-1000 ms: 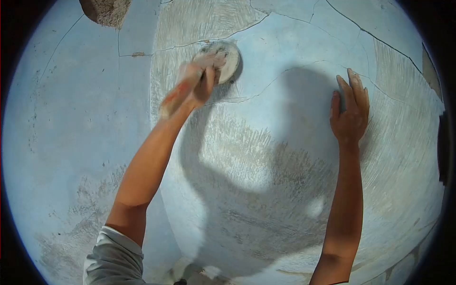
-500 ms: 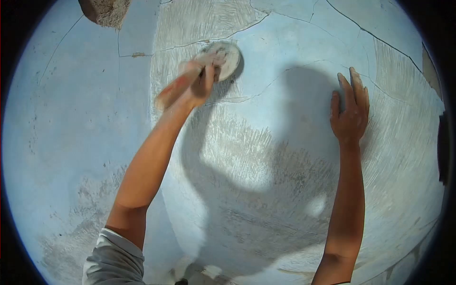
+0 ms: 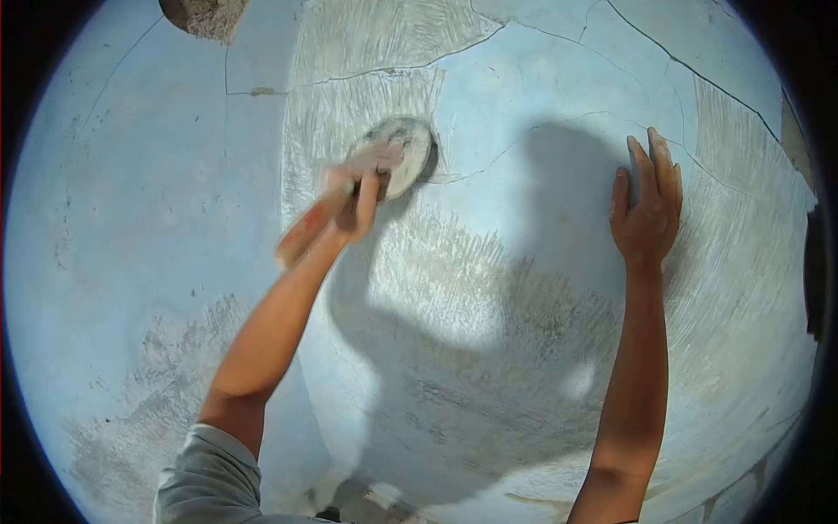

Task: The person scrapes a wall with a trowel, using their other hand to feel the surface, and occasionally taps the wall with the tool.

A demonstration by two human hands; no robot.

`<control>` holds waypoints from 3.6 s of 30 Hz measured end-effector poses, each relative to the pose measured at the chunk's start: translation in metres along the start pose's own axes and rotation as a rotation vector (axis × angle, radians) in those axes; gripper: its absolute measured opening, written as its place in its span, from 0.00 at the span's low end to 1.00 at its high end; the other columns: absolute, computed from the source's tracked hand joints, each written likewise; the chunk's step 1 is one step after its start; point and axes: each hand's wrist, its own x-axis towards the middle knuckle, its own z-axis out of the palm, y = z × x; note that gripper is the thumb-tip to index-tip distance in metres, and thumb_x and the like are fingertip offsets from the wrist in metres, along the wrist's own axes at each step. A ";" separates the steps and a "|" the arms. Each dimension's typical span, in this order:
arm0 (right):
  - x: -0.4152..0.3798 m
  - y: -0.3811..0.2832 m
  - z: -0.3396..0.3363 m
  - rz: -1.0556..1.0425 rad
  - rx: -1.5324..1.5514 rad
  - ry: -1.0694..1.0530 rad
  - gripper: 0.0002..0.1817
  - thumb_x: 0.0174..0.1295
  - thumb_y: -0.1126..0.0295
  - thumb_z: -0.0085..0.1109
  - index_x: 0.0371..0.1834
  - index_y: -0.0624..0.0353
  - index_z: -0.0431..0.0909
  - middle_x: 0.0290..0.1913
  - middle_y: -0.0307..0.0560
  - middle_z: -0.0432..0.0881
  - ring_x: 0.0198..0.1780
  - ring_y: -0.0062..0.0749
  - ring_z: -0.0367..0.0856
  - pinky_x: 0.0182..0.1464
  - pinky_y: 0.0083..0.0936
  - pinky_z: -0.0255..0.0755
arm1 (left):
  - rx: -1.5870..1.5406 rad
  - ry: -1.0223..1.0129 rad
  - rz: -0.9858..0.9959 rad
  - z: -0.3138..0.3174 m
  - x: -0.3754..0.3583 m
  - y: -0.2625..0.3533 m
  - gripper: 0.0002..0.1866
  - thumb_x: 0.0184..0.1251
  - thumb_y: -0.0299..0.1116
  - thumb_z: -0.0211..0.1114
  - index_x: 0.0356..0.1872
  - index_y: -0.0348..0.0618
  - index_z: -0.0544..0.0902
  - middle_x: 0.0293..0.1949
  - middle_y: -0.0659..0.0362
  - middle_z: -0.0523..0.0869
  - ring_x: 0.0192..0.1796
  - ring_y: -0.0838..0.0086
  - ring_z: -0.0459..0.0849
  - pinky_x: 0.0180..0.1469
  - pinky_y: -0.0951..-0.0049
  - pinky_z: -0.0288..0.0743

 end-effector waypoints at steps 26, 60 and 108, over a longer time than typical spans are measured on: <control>0.001 -0.002 -0.002 0.007 0.007 -0.015 0.20 0.77 0.64 0.59 0.71 0.46 0.82 0.79 0.47 0.76 0.81 0.44 0.72 0.83 0.54 0.63 | -0.100 0.125 -0.117 0.031 0.015 0.018 0.20 0.78 0.30 0.52 0.52 0.31 0.91 0.54 0.43 0.94 0.61 0.56 0.91 0.71 0.61 0.78; -0.001 -0.003 -0.004 0.006 0.010 -0.009 0.20 0.76 0.65 0.60 0.69 0.47 0.82 0.78 0.45 0.77 0.81 0.43 0.72 0.82 0.54 0.64 | -0.087 0.122 -0.044 0.039 0.009 0.029 0.20 0.83 0.35 0.50 0.51 0.34 0.90 0.55 0.48 0.93 0.62 0.61 0.89 0.68 0.57 0.81; -0.006 -0.002 -0.001 -0.009 0.011 -0.003 0.21 0.77 0.64 0.60 0.71 0.46 0.82 0.79 0.45 0.76 0.81 0.43 0.71 0.83 0.55 0.63 | -0.179 0.214 -0.344 0.051 0.070 0.035 0.20 0.79 0.37 0.54 0.50 0.36 0.93 0.51 0.46 0.95 0.54 0.61 0.92 0.61 0.65 0.81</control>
